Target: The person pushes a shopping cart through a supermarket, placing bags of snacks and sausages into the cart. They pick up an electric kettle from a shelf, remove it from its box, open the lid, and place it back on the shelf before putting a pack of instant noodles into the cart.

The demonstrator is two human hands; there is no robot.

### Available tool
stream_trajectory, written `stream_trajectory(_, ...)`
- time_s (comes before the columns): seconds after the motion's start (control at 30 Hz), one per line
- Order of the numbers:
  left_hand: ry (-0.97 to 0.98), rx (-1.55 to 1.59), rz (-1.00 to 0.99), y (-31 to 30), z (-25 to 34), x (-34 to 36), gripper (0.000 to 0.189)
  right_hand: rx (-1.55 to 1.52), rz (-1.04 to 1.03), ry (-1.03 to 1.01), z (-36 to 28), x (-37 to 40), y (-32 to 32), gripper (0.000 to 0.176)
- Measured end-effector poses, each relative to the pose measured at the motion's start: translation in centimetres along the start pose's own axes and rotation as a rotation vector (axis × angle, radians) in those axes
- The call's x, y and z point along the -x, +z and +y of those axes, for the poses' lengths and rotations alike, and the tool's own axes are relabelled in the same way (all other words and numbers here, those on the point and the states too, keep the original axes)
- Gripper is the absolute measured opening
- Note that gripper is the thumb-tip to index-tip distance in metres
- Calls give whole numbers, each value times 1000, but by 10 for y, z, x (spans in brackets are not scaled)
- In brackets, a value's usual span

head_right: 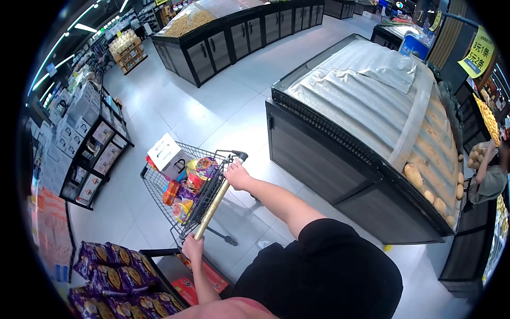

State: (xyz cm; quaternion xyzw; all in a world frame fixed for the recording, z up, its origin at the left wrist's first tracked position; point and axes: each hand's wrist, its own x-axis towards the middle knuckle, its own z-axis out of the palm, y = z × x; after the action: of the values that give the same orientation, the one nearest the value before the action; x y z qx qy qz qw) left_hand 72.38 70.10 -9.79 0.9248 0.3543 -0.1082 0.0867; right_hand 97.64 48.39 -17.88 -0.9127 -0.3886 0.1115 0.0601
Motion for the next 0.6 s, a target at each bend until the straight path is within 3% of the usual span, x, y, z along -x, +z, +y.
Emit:
stream_trajectory(0.13,-16,0,-109,-15,-8,-43,36,-31,115,29,-6,-41,8,35)
stream_trajectory(0.23,-33,-27,-174,-17,-13,-77,39,-97,81,18,-4,-75,10,31)
stream_trajectory(0.37,-70,-32,-174,-25,-9,-110,39,-16,103,-9,-2,-128,13,14)
stream_trajectory(0.4,-70,-33,-162,-25,-8,-118,39,28,53,-36,1,-147,17,6)
stream_trajectory(0.5,-68,-42,-94,-19,-12,-145,38,-2,-103,-218,14,-181,-15,7)
stream_trajectory(0.6,-101,-38,-70,-19,-10,-175,38,0,-97,-358,21,-226,-19,8)
